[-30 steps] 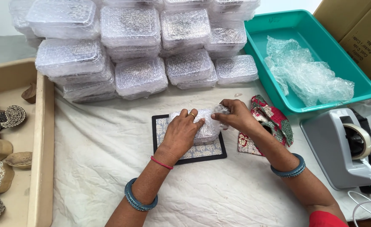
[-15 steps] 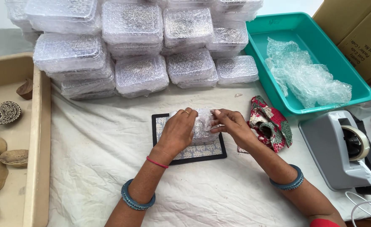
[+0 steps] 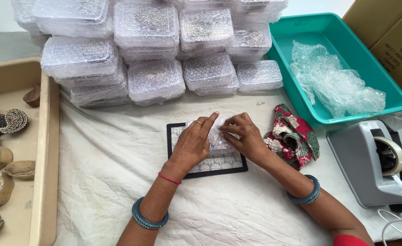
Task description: The person wraps a small plastic container with bubble wrap and secures it with tape. They then stack the wrapped container with others and wipe the inside of a new container with a cloth before placing a wooden stamp inside.
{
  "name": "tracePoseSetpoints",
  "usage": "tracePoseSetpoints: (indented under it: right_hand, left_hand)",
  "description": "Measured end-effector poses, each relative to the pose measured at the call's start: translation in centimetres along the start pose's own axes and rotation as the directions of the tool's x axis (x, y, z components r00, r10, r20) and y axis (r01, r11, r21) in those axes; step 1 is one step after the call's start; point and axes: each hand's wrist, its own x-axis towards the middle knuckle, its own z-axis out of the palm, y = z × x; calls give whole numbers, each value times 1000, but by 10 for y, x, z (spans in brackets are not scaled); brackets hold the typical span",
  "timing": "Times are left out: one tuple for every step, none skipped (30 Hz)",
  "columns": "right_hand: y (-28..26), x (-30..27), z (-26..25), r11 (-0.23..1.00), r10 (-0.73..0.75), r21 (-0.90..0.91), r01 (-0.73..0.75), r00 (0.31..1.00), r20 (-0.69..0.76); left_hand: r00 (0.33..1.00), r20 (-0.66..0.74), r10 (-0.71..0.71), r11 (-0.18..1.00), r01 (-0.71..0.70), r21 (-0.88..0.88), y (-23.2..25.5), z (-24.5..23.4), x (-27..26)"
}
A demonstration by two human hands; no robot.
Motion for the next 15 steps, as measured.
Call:
tracePoseSetpoints:
  right_hand:
    - [3,1,4,997,-72,-20,72,997,-19]
    - [7,2,8,989,-144,-42,143,989,-36]
    - [11,0,14,989,-144,-43,143,989,-37]
    - [16,-1,20,983,-185,-21,184,981,-53]
    - [21,-3,25,974,-224,2,225,972,-70]
    - [17,-4,26,975,-223,0,223,972,-70]
    - [12,-5,26,975,-223,-32,222,973,-56]
    - [8,-6,26,973,-223,-65,220,974,-43]
    - [7,-6,29,974,-221,-64,218,974,-44]
    - [6,-6,31,972,-215,-102,211,976,-24]
    - [5,-5,33,968,-210,-139,207,978,-7]
    - [7,-4,31,969,-209,-137,206,978,-11]
    - [9,-2,30,973,-212,-93,211,977,3]
    - [11,0,28,975,-216,-49,216,976,16]
    - [13,2,23,976,-214,-47,214,977,12]
  left_hand:
    - [1000,-14,15,1000,-15,-10,0,0,-1]
    - [999,-29,30,999,-31,-20,1,0,-1]
    - [999,-29,31,999,-32,-21,5,-4,-1]
    - [1000,-2,1,999,-2,-50,8,-9,-1]
    - [999,28,-27,996,29,-79,12,-13,-1]
    - [999,28,-26,996,28,-80,14,-15,-1]
    - [1000,22,-12,997,14,-82,17,-17,-2]
    - [1000,16,2,996,-1,-84,19,-19,-2]
    - [1000,19,3,996,-1,-84,18,-17,-5]
    - [997,-40,63,994,-66,-84,18,-15,-8]
    - [987,-99,124,988,-132,-78,17,-14,-10]
    - [987,-97,127,988,-134,-74,14,-8,-12]
    - [982,-126,144,988,-149,-33,11,-2,-13]
    - [975,-154,162,987,-162,9,8,3,-14]
    - [975,-151,165,986,-165,11,10,4,-14]
